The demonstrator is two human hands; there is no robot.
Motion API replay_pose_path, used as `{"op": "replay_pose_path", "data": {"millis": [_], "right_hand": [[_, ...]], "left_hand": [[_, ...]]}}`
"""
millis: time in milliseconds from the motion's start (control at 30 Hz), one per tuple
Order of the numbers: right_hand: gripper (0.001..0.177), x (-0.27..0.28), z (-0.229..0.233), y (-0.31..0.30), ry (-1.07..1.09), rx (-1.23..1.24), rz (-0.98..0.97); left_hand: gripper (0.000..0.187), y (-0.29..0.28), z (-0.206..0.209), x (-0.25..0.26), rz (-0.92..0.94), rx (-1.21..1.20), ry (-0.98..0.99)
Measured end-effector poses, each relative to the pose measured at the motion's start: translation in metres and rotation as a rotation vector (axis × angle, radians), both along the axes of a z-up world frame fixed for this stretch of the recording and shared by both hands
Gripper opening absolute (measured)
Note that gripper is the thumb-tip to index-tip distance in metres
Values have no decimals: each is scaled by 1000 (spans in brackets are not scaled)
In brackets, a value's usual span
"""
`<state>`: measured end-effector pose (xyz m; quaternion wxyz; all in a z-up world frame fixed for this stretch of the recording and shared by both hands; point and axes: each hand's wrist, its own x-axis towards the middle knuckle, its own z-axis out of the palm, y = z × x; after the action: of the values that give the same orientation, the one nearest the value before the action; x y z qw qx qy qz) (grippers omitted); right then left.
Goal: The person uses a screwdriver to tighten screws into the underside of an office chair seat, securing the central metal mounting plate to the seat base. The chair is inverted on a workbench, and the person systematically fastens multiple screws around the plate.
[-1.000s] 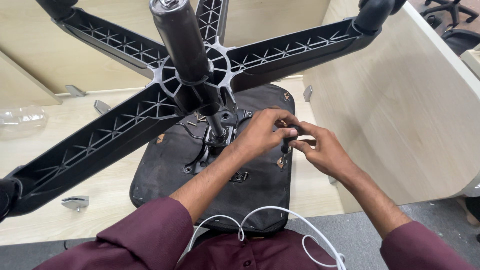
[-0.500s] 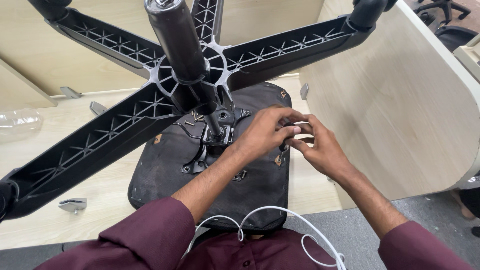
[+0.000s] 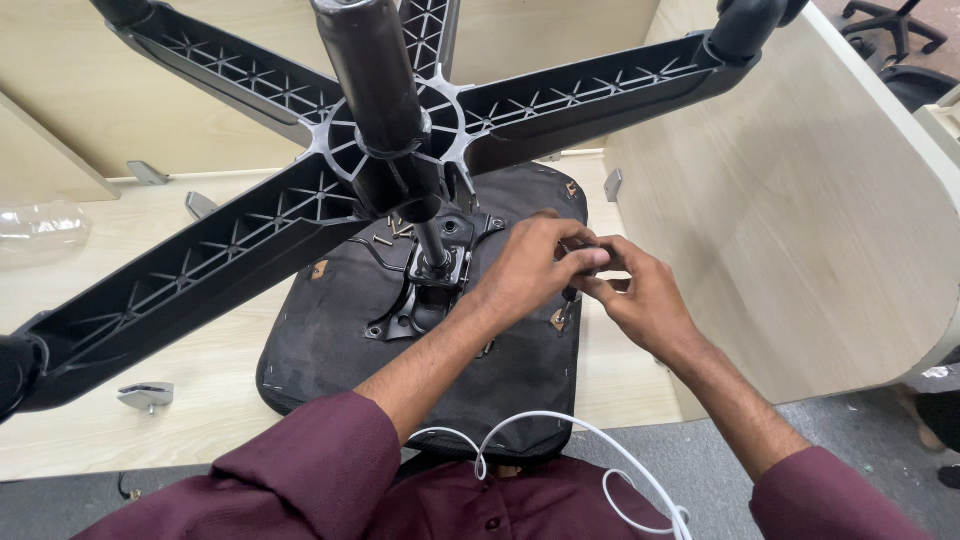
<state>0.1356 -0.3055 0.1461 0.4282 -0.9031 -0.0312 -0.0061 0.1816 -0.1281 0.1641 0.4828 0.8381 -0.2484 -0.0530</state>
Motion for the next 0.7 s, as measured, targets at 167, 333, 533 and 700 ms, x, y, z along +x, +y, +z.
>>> {"op": "replay_pose_path", "data": {"millis": [167, 333, 533, 700], "right_hand": [[50, -3, -1, -7, -15, 49, 89], [55, -3, -2, -6, 28, 101, -15], [45, -3, 3, -5, -30, 70, 22], [41, -4, 9, -4, 44, -20, 13]], "left_hand": [[36, 3, -12, 2, -102, -169, -127], [29, 0, -11, -1, -62, -99, -96], [32, 2, -2, -3, -63, -105, -80], [28, 4, 2, -5, -63, -86, -99]]}}
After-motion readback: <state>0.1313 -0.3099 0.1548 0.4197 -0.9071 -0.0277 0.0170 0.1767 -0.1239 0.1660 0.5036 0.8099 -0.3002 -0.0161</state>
